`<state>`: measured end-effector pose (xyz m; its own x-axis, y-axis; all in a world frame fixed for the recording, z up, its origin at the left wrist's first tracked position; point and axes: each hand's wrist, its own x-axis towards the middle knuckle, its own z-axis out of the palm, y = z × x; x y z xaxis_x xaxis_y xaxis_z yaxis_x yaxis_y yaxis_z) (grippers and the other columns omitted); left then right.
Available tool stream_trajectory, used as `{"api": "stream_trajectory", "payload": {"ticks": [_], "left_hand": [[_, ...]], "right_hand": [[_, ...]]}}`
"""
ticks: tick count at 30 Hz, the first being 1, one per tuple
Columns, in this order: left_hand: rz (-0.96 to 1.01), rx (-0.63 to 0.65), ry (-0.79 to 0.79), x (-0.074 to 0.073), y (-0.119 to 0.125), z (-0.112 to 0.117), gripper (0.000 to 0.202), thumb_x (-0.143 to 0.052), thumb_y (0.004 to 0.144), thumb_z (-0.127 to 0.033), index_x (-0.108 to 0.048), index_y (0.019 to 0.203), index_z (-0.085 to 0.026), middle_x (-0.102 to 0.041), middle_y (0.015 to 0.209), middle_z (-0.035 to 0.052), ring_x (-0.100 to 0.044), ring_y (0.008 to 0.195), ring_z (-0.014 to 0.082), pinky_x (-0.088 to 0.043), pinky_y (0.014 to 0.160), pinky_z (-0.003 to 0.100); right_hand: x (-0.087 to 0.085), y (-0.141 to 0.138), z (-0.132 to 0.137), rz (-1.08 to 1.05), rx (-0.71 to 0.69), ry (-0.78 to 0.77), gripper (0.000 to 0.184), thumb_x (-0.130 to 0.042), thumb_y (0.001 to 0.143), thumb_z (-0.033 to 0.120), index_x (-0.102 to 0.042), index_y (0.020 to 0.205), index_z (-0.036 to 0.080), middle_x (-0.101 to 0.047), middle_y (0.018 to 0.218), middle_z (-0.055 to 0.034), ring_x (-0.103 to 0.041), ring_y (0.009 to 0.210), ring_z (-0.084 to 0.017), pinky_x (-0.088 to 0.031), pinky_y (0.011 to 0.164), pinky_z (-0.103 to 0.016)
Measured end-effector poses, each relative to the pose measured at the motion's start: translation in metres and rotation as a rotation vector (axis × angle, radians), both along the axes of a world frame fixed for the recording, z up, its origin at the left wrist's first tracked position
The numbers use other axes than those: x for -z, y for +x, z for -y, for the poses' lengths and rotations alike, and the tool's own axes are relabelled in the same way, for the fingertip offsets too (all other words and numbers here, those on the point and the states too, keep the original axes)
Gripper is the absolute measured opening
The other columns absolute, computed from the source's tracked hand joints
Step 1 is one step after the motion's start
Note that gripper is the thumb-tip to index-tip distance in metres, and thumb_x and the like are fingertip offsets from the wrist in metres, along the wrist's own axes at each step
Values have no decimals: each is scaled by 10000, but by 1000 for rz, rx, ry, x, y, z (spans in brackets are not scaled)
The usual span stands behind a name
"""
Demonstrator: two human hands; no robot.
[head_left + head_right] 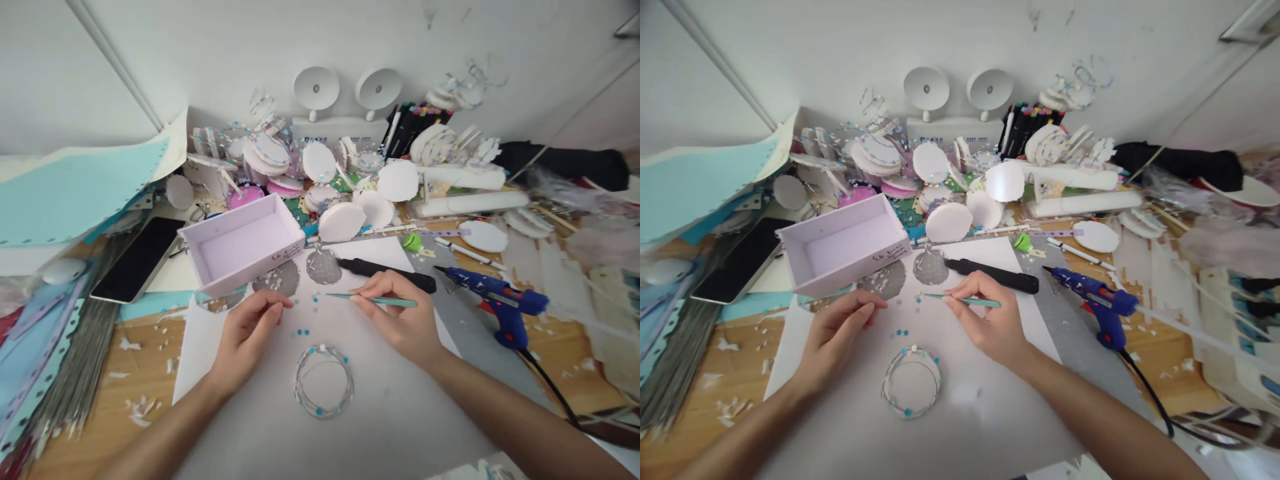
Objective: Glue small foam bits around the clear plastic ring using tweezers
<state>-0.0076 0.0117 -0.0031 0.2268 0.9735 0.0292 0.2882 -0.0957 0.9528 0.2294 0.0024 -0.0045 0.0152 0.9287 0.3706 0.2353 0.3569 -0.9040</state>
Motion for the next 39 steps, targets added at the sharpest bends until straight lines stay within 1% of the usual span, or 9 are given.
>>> {"api": "stream_trajectory", "payload": {"ticks": [6, 10, 13, 15, 18, 23, 29, 35, 39], "left_hand": [[19, 83, 18, -7, 8, 8, 151, -544, 894, -232, -686, 939, -211, -670, 899, 25, -587, 798, 146, -444, 692, 229], [34, 175, 4, -8, 12, 14, 152, -560, 889, -229, -695, 953, -198, -677, 875, 48, -607, 811, 165, -466, 717, 254], [66, 199, -18, -10, 13, 16, 143, -569, 886, -234, -693, 940, -186, -670, 857, 54, -606, 801, 169, -472, 718, 261], [71, 182, -18, -11, 12, 16, 133, -572, 885, -226, -694, 925, -193, -664, 845, 42, -596, 794, 159, -462, 719, 251], [98, 95, -40, -10, 9, 13, 138, -551, 900, -227, -686, 879, -210, -634, 797, 11, -559, 746, 134, -435, 690, 227], [222, -4, -128, -1, 3, 8, 204, -499, 932, -284, -682, 867, -222, -557, 729, -4, -493, 715, 136, -399, 654, 223], [237, -35, -162, 4, -1, 3, 211, -503, 923, -293, -684, 865, -199, -543, 710, 10, -494, 718, 158, -398, 666, 251], [206, -39, -164, 4, -2, 2, 218, -503, 921, -303, -680, 864, -188, -554, 715, 20, -512, 723, 168, -411, 666, 260], [211, -31, -171, 3, -2, 2, 208, -506, 923, -293, -682, 868, -198, -550, 714, 13, -500, 718, 155, -404, 662, 248]], "right_hand": [[-8, -2, 8, -255, -118, -64, 137, -665, 786, 102, -596, 772, 220, -590, 753, -1, -676, 772, -152, -570, 717, -296], [-8, -7, 14, -265, -178, -57, 142, -675, 777, 99, -600, 767, 219, -603, 743, -4, -671, 735, -149, -580, 686, -298], [-9, -8, 15, -220, -213, -39, 153, -661, 780, 86, -591, 765, 221, -615, 726, -3, -668, 718, -146, -570, 654, -280], [-9, -7, 14, -175, -186, -19, 160, -651, 779, 75, -587, 774, 221, -615, 739, -3, -672, 729, -148, -568, 651, -275], [-7, -2, 8, -14, -119, 18, 166, -642, 772, 57, -584, 778, 212, -620, 746, -15, -669, 732, -159, -556, 654, -288], [2, 4, 0, 237, -200, 105, 169, -623, 753, 36, -569, 756, 197, -629, 708, -28, -630, 683, -167, -507, 599, -297], [4, 3, -1, 268, -223, 91, 161, -590, 761, 48, -554, 748, 204, -628, 707, -27, -611, 658, -166, -502, 577, -301], [-2, 6, -4, 190, -187, 106, 159, -606, 768, 53, -560, 767, 205, -632, 703, -29, -627, 662, -166, -515, 588, -305], [0, 6, -3, 207, -229, 35, 157, -606, 768, 60, -549, 761, 205, -617, 701, -20, -621, 665, -162, -515, 594, -299]]}}
